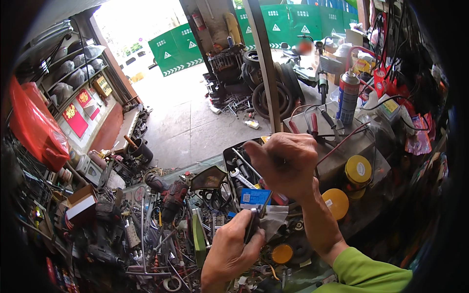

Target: The person assembles a small mechanical component using a wrench and other hand tools. They tighten a nut onto a threaded shaft, adjust the fit, and reposition the parts repeatedly on a cluttered workbench.

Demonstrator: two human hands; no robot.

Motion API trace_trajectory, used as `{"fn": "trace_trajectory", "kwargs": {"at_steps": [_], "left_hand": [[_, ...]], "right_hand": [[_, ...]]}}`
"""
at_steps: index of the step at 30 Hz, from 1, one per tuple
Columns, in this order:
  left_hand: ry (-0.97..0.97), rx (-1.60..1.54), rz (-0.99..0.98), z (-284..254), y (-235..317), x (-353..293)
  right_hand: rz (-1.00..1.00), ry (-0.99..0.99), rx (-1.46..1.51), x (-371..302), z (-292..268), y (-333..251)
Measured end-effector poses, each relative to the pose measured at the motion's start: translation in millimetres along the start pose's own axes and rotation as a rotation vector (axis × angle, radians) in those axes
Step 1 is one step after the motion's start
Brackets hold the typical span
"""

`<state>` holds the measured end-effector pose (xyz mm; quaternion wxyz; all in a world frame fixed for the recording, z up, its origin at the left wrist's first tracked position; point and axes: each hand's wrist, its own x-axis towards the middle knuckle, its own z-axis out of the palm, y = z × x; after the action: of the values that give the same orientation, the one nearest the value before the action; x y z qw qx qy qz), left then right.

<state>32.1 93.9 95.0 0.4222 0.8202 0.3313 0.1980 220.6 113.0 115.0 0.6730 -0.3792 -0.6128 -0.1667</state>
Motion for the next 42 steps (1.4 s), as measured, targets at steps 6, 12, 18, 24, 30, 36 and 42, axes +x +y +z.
{"fn": "trace_trajectory", "kwargs": {"at_steps": [6,12,18,24,30,36,42], "left_hand": [[0.176,-0.063,0.094,-4,-16,8],[0.526,-0.518,-0.109,-13,-32,2],[0.643,-0.784,0.159,-46,-5,-12],[0.789,-0.742,0.152,-52,5,-24],[0.732,-0.772,-0.001,-61,15,-32],[0.759,-0.674,0.070,-56,10,-20],[0.838,-0.548,0.101,-53,-12,-16]], "right_hand": [[-0.075,0.062,0.120,-6,18,-43],[-0.370,-0.150,0.217,-39,36,-77],[-0.192,-0.109,0.403,-48,53,-68],[0.116,-0.187,0.505,-42,59,-73],[0.596,-0.387,0.932,-35,55,-65],[0.597,-0.349,0.875,-38,56,-65],[0.289,-0.369,0.527,-37,53,-74]]}}
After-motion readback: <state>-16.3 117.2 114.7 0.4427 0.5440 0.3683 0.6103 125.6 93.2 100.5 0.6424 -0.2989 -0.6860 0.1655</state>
